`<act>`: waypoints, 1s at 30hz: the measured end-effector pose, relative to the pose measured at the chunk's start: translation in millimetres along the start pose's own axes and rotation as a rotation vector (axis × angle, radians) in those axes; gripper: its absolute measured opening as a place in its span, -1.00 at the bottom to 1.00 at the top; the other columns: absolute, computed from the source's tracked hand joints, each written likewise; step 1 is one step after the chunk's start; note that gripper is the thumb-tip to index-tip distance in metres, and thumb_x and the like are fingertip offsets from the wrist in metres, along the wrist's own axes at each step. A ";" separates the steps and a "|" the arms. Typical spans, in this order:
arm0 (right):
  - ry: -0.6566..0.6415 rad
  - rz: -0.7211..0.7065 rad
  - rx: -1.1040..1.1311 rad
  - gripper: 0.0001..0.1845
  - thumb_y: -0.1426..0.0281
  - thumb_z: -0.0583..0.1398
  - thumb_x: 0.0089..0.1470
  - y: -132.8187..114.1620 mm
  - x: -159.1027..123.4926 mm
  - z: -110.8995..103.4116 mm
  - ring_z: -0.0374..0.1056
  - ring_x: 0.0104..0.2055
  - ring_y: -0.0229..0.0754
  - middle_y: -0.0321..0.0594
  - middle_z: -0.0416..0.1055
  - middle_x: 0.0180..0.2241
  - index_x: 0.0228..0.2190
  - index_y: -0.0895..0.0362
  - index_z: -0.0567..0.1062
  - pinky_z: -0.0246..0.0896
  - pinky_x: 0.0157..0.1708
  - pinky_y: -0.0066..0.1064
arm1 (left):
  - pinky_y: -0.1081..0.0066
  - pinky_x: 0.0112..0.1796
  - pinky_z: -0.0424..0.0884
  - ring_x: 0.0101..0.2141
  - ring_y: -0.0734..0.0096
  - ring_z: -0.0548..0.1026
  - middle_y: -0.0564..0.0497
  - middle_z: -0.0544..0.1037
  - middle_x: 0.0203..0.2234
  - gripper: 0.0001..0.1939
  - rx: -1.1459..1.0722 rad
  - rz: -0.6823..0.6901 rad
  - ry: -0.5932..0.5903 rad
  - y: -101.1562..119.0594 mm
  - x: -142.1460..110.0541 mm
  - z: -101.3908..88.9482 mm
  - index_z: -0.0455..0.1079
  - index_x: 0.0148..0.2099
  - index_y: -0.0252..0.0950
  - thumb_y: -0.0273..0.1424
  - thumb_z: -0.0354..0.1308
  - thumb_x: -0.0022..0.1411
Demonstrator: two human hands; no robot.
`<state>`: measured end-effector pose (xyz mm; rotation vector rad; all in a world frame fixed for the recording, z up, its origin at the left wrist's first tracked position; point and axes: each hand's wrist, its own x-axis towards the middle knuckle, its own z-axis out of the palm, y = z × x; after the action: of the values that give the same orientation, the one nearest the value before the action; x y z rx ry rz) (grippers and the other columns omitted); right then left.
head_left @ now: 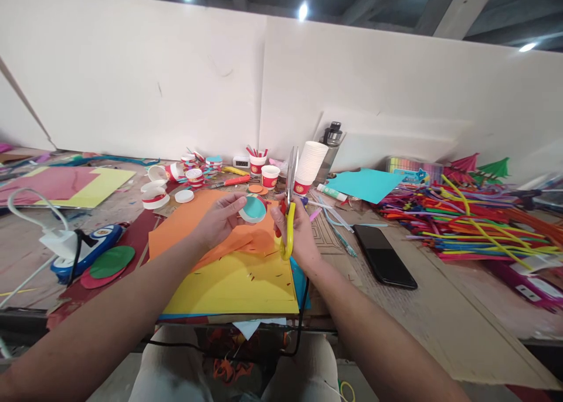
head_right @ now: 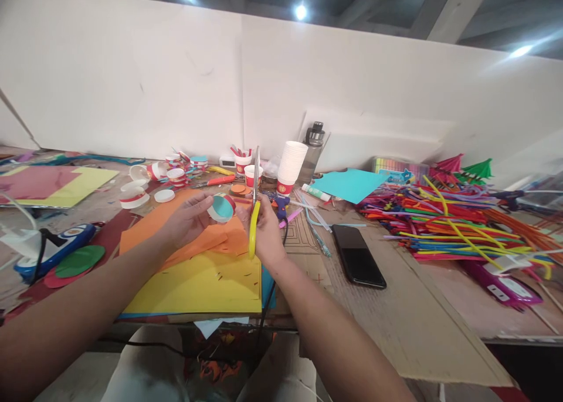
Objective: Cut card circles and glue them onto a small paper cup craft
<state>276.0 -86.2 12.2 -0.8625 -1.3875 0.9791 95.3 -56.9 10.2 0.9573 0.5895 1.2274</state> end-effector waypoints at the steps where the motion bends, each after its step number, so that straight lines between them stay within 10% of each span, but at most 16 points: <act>1: 0.000 0.000 0.001 -0.55 0.11 0.33 0.05 -0.2 0.3 -0.1 0.15 -0.56 -0.35 -0.47 0.22 -0.52 -0.12 0.03 0.32 0.12 -0.55 -0.46 | 0.39 -0.41 0.59 -0.40 0.40 0.57 -0.01 0.63 -0.35 -0.65 0.009 -0.004 -0.019 -0.5 -0.9 0.4 0.56 -0.22 -0.35 -0.26 0.48 -0.01; 10: -0.007 -0.025 -0.075 -0.56 0.11 0.31 0.05 3.6 1.2 -0.7 0.21 -0.45 -0.31 -0.44 0.23 -0.47 -0.12 0.04 0.34 0.20 -0.41 -0.44 | 0.36 -0.42 0.60 -0.41 0.39 0.58 0.00 0.63 -0.38 -0.68 -0.024 -0.029 -0.095 -7.1 0.3 1.9 0.56 -0.20 -0.33 -0.27 0.46 0.02; 16: -0.094 -0.144 -0.334 -0.56 0.12 0.20 0.19 6.0 2.5 -8.0 0.31 -0.02 -0.11 -0.18 0.39 -0.13 0.02 0.06 0.34 0.28 -0.05 -0.28 | 0.42 -0.41 0.57 -0.41 0.42 0.57 0.00 0.63 -0.37 -0.72 -0.083 0.012 0.018 -0.2 4.9 -6.4 0.55 -0.24 -0.35 -0.30 0.44 0.04; 30: -0.198 -0.152 -0.868 -0.45 0.13 0.21 0.18 0.0 -4.1 -10.2 0.33 -0.04 0.01 0.01 0.34 -0.03 0.12 0.14 0.36 0.30 -0.02 -0.15 | 0.31 -0.36 0.61 -0.34 0.34 0.58 -0.03 0.63 -0.30 -0.77 -0.109 0.020 -0.044 9.2 0.1 -4.4 0.50 -0.15 -0.31 -0.31 0.31 0.18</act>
<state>286.4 -89.2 10.3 -1.2792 -2.0608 0.3136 87.0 -55.1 15.9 0.8982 0.4747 1.2399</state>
